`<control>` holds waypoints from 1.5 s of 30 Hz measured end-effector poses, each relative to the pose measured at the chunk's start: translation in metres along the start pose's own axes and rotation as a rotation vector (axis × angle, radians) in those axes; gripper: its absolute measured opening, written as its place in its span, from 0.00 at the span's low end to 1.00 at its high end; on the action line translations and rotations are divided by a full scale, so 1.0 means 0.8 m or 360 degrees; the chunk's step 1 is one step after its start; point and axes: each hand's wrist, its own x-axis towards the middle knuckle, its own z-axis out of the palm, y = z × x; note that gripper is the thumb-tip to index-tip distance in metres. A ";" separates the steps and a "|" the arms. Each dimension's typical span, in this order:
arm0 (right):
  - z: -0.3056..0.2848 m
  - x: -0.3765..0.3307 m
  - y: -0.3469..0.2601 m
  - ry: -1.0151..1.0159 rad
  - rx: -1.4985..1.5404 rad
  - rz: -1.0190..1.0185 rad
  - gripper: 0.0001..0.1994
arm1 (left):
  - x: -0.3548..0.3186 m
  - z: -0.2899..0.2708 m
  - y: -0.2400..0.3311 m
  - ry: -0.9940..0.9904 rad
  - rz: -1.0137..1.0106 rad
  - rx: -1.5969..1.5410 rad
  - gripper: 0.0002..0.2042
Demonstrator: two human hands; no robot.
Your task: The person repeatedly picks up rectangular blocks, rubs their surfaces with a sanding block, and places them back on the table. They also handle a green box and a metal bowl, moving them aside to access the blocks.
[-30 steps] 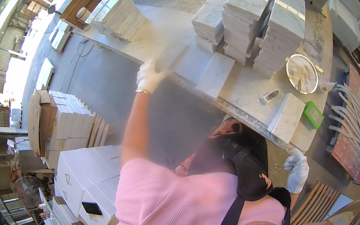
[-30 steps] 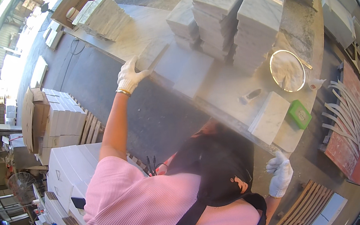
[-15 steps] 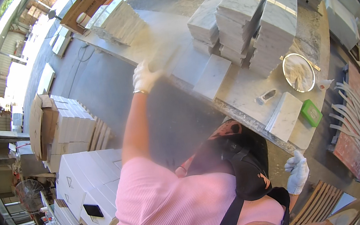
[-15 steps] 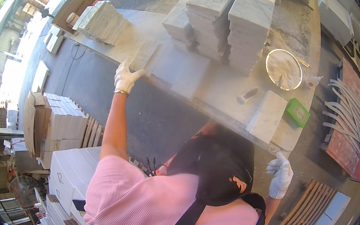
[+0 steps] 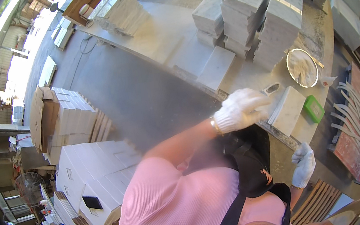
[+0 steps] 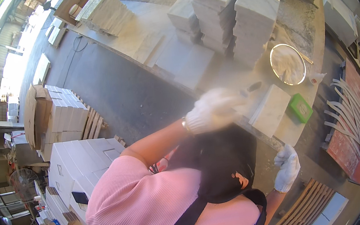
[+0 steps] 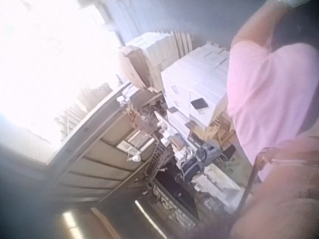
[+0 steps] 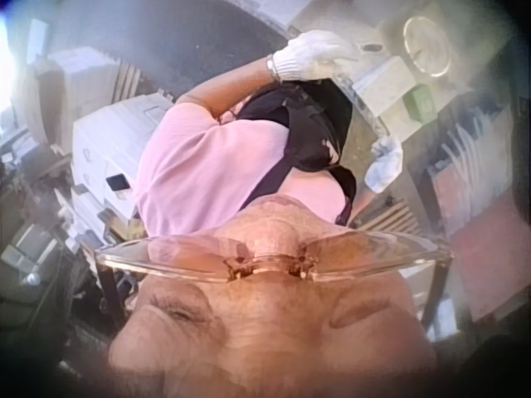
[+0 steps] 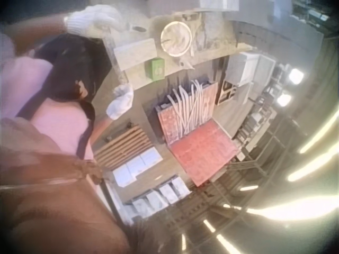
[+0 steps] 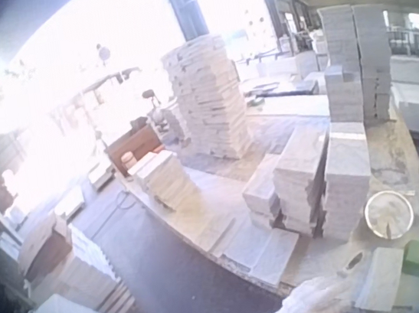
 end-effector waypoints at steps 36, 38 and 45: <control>0.010 -0.029 -0.023 0.0006 0.0031 0.0188 0.26 | 0.034 0.105 0.047 -0.0786 0.0607 0.0281 0.26; 0.017 -0.023 -0.028 -0.0031 0.0040 0.0181 0.24 | 0.016 0.090 0.051 -0.0899 0.0576 0.0192 0.25; 0.049 0.005 -0.034 0.0011 -0.0056 0.0253 0.20 | -0.032 0.050 0.027 -0.0539 -0.0163 -0.0276 0.17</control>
